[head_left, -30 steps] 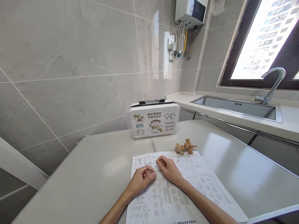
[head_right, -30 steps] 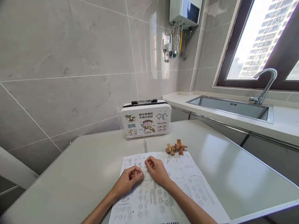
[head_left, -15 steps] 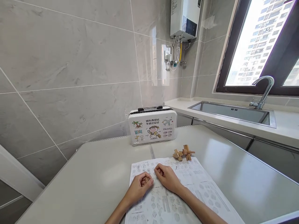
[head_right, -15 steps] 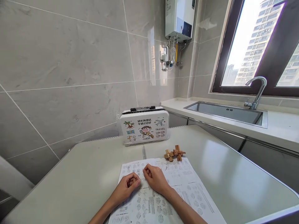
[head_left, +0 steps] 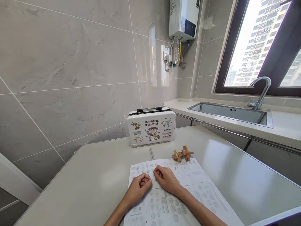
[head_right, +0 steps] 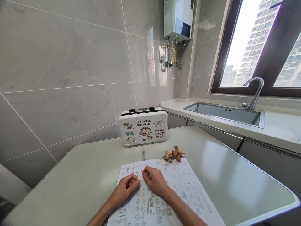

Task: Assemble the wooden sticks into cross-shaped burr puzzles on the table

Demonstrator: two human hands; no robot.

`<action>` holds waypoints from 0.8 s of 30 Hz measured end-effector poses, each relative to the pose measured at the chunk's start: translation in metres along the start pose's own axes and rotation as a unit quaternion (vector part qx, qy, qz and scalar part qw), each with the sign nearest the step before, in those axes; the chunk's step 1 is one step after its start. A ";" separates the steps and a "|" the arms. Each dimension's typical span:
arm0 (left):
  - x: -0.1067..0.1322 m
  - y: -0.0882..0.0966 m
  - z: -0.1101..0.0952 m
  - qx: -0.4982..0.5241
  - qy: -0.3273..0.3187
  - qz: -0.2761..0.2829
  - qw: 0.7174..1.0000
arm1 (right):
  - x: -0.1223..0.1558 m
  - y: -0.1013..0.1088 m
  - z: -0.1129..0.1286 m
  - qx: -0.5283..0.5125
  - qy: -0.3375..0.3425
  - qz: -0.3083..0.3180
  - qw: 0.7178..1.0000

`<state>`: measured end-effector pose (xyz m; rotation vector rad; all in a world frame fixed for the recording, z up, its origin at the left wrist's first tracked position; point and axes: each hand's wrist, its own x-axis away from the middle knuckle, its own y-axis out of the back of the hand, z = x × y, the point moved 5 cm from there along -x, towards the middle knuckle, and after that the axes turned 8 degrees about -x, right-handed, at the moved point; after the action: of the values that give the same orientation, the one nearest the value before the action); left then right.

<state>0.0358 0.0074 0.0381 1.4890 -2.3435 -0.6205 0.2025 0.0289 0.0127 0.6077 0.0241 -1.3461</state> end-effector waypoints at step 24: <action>-0.002 -0.003 0.013 0.017 -0.008 0.011 1.000 | 0.000 0.004 0.001 -0.005 -0.013 0.000 1.000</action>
<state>0.0329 0.0104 0.0250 1.4763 -2.3899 -0.5935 0.2059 0.0283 0.0153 0.5809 0.0102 -1.3537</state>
